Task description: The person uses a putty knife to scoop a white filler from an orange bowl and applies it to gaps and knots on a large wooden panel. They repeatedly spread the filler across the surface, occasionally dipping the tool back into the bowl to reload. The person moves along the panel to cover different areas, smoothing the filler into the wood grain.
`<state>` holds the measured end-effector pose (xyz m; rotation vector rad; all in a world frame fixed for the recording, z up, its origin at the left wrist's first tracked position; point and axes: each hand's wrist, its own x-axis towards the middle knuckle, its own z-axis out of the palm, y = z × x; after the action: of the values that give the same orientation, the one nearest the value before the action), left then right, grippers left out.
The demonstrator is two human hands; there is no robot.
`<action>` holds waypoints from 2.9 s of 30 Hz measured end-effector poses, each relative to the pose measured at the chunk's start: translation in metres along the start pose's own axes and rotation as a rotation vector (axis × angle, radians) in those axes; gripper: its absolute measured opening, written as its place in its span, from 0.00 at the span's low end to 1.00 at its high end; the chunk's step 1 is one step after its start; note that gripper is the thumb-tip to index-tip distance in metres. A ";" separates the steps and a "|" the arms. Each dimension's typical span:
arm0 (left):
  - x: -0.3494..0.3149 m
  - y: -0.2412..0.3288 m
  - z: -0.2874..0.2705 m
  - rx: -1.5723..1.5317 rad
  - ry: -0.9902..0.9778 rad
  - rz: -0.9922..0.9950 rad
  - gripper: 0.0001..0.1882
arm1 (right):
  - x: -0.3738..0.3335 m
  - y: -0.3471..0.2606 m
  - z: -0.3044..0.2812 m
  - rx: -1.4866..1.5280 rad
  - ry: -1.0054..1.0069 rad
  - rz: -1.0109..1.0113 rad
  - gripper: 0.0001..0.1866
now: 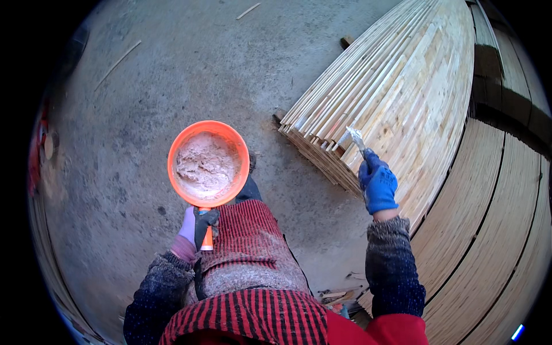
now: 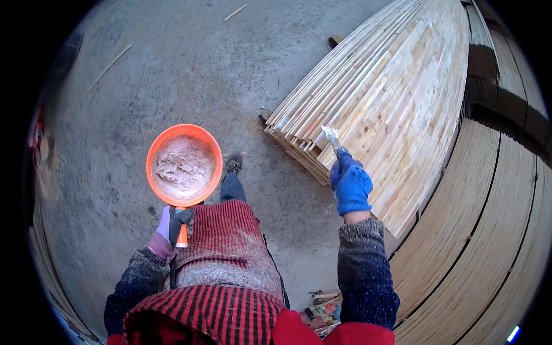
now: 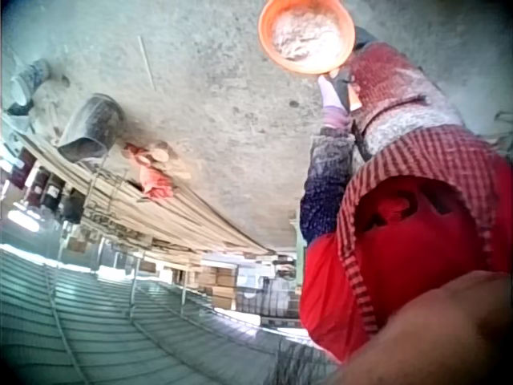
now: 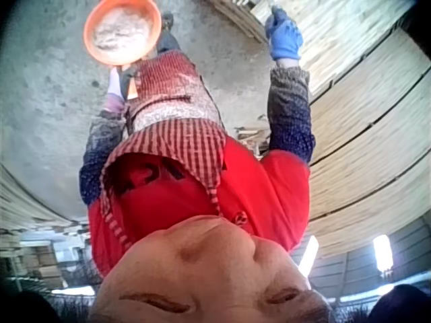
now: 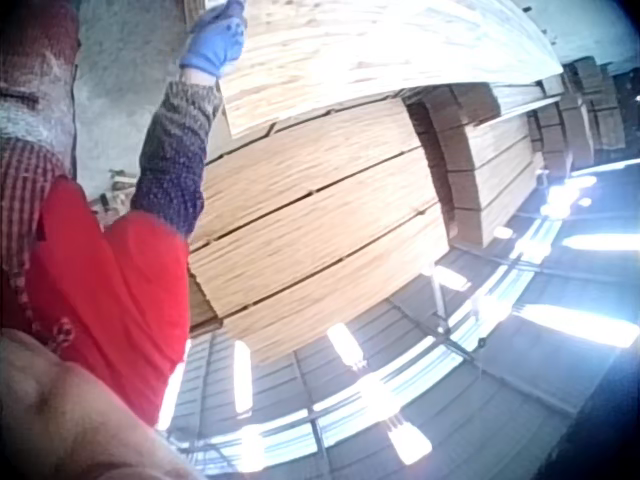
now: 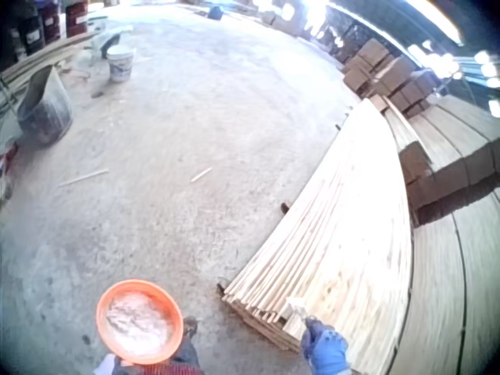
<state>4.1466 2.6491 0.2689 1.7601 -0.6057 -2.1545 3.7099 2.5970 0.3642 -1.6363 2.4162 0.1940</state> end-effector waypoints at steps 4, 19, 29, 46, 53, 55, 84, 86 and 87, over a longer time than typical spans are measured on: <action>0.002 0.002 0.002 0.002 0.007 0.000 0.07 | -0.010 0.009 0.035 -0.130 -0.098 0.103 0.15; -0.011 0.024 0.004 0.025 0.000 -0.041 0.07 | 0.002 0.004 0.022 0.067 -0.070 0.085 0.15; -0.012 0.013 -0.002 0.049 -0.039 -0.013 0.09 | -0.038 -0.023 -0.032 0.383 -0.189 0.160 0.16; -0.114 0.132 0.074 0.278 -0.155 0.223 0.10 | -0.104 -0.166 -0.096 0.575 0.089 -0.406 0.27; -0.141 0.134 0.077 0.371 -0.208 0.049 0.12 | -0.172 -0.115 -0.109 0.783 0.283 -0.376 0.24; -0.138 0.133 0.070 0.408 -0.276 0.054 0.12 | -0.202 -0.099 -0.103 0.838 0.283 -0.218 0.22; -0.211 -0.026 0.426 0.552 -0.290 0.123 0.13 | -0.417 0.345 0.006 0.925 0.362 0.346 0.16; -0.193 -0.035 0.469 0.521 -0.364 0.087 0.12 | -0.418 0.381 0.003 0.903 0.386 0.379 0.16; -0.183 -0.037 0.490 0.561 -0.404 0.085 0.12 | -0.418 0.396 -0.003 0.940 0.370 0.414 0.16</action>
<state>3.7077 2.8351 0.4867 1.4779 -1.4781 -2.4542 3.4914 3.1194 0.4671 -0.7801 2.4254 -1.0926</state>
